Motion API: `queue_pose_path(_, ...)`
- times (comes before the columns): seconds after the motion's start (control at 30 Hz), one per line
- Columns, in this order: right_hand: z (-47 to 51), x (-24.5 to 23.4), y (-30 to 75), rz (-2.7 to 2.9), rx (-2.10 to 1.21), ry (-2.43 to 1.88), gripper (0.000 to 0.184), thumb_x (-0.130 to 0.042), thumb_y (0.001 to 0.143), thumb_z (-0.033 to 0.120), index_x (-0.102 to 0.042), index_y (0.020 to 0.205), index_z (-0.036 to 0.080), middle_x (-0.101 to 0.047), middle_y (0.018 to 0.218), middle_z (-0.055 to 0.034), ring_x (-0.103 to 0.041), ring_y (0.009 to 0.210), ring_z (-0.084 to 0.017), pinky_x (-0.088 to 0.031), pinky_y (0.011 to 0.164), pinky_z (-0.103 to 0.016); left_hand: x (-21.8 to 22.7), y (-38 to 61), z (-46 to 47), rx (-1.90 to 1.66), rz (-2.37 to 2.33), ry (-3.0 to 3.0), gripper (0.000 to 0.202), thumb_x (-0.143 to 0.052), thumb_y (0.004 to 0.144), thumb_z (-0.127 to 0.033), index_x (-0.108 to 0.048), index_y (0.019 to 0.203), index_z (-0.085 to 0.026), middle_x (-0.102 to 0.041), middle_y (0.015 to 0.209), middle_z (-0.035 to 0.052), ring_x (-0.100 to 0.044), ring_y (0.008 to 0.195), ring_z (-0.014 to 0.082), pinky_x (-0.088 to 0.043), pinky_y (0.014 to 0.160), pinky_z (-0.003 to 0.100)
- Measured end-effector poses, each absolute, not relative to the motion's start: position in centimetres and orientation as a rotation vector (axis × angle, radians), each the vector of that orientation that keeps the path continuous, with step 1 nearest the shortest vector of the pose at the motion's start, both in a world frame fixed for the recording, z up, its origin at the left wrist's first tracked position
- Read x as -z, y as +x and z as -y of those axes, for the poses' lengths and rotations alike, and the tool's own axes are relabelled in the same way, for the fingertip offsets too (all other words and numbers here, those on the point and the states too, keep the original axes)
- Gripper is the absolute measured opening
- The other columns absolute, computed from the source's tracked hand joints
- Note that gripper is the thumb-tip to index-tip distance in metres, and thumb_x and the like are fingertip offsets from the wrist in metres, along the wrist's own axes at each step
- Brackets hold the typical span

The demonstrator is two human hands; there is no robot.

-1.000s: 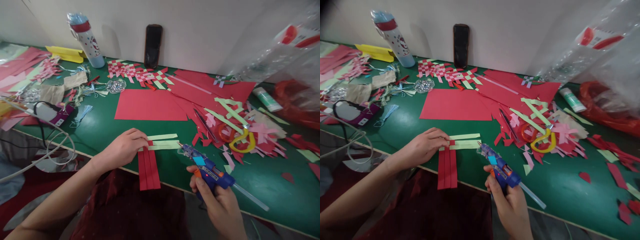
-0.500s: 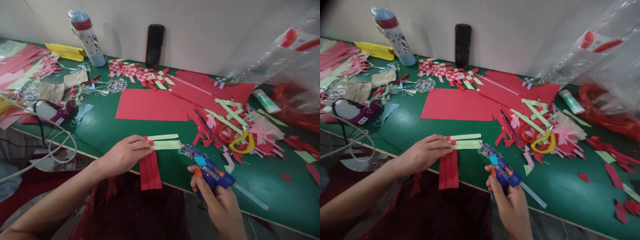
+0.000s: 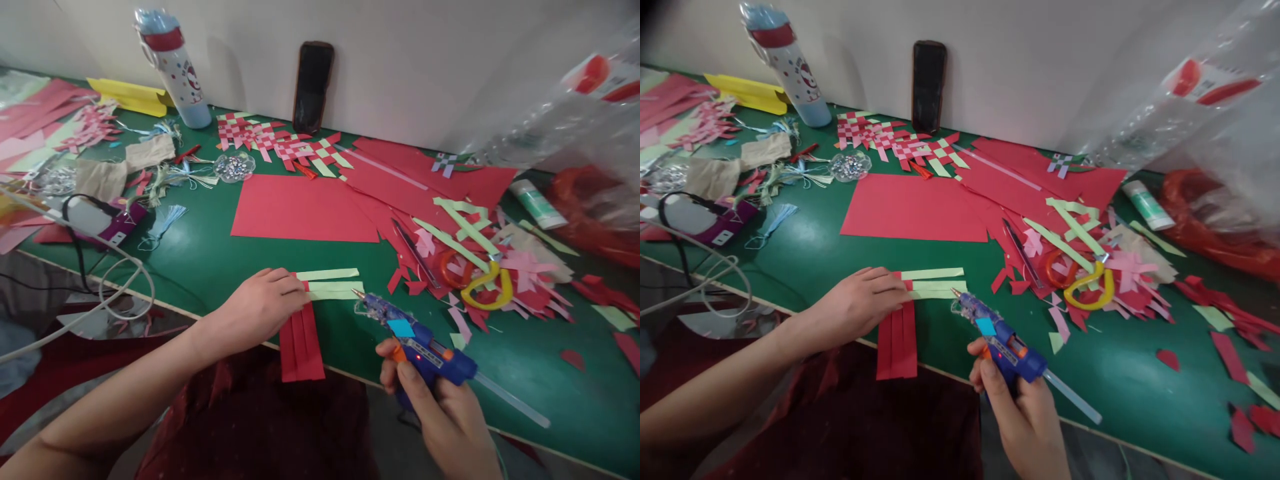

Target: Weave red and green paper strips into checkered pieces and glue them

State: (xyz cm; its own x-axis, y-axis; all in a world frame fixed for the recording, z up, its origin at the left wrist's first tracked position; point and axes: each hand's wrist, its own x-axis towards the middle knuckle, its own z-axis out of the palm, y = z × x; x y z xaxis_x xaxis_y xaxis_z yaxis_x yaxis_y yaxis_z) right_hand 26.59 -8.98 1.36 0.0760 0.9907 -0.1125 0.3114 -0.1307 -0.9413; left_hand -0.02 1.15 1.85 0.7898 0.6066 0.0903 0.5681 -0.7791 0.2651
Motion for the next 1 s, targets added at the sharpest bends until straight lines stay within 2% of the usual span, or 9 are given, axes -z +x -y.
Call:
queue_pose_path(0.13,9.8,-1.8,26.2,1.338,-1.243,-1.572,0.030,-0.052,0.093,0.048,-0.065,0.095,0.021,-0.064,0.066,-0.0019,-0.059,0.058,-0.015,-0.052,0.055,-0.025,-2.6,2.0,-1.5,-0.148,-1.152,2.637,0.017,-0.049,0.098,-0.026,-0.061,0.104,-0.015,-0.064,0.093,0.0068,-0.062,0.090,0.0216,-0.052,0.081,0.036)
queue_pose_path(0.23,10.4,-1.5,25.9,1.343,-1.304,-1.579,0.030,-0.052,0.092,0.049,-0.065,0.095,0.022,-0.064,0.068,-0.0019,-0.060,0.059,-0.015,-0.051,0.056,-0.025,-3.0,3.3,-1.6,-0.041,-1.309,2.587,0.018,-0.059,0.093,-0.033,-0.059,0.095,-0.015,-0.062,0.087,0.0054,-0.063,0.084,0.0223,-0.052,0.074,0.033)
queue_pose_path(0.47,10.9,-1.0,25.6,1.305,-1.321,-1.554,0.029,-0.051,0.093,0.048,-0.064,0.096,0.022,-0.064,0.066,-0.0021,-0.060,0.060,-0.015,-0.052,0.057,-0.025,-3.5,4.2,-1.8,0.074,-1.373,2.601,0.012,-0.053,0.094,-0.024,-0.060,0.090,-0.015,-0.060,0.083,0.0056,-0.063,0.081,0.0227,-0.051,0.071,0.032)
queue_pose_path(0.7,11.3,-0.8,25.5,1.248,-1.417,-1.559,0.029,-0.052,0.093,0.048,-0.063,0.101,0.023,-0.065,0.071,-0.0021,-0.061,0.065,-0.016,-0.052,0.062,-0.025,-3.2,3.7,-1.9,0.035,-1.351,2.599,0.023,-0.042,0.098,-0.021,-0.061,0.087,-0.015,-0.060,0.080,0.0046,-0.062,0.078,0.0201,-0.048,0.071,0.032)
queue_pose_path(1.0,8.4,-1.6,24.4,1.450,-1.437,-1.554,0.032,-0.044,0.095,0.050,-0.058,0.097,0.021,-0.062,0.066,-0.0008,-0.059,0.059,-0.016,-0.050,0.059,-0.027,-2.9,2.9,-2.1,-0.144,-1.329,2.462,0.024,-0.040,0.097,-0.018,-0.061,0.086,-0.015,-0.061,0.079,0.0031,-0.060,0.074,0.0165,-0.045,0.068,0.029)
